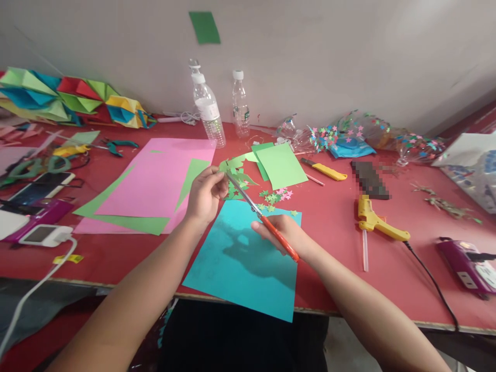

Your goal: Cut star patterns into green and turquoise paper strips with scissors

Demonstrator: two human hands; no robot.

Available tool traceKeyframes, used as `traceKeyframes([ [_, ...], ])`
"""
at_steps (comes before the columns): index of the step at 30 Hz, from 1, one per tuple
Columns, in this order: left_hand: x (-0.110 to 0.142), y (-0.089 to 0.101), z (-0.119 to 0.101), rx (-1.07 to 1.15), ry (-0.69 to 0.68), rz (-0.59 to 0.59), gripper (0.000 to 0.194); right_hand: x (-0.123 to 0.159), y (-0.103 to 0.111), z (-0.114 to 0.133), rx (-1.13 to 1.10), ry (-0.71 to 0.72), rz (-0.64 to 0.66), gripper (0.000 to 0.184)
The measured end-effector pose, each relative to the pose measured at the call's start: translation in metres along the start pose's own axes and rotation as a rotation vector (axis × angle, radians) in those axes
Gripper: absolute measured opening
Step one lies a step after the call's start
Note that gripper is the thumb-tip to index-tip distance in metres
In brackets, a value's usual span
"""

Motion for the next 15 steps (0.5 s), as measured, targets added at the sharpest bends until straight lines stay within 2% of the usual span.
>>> traceKeyframes([
  [5,-0.0007,0.0009,0.0004,-0.026,-0.003,0.034,0.019,-0.0007,0.0003,0.0013,0.005,0.061,-0.007,0.052],
  [10,-0.0009,0.0016,-0.0011,-0.01,-0.008,-0.002,0.016,-0.0023,0.0002,-0.0008,0.013,0.031,0.004,0.053],
  [15,0.0008,-0.0003,-0.0002,-0.06,-0.005,0.038,0.017,-0.0019,-0.0001,-0.0004,0.004,0.062,-0.014,0.051],
])
Point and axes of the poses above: each hand's wrist, its own x-axis away from the middle knuckle, its own y-axis out of the back of the hand, z = x × y, the point moved 3 cm from there along -x, towards the middle knuckle, and after that the axes turned 4 degrees about -z, right-handed, at the moved point
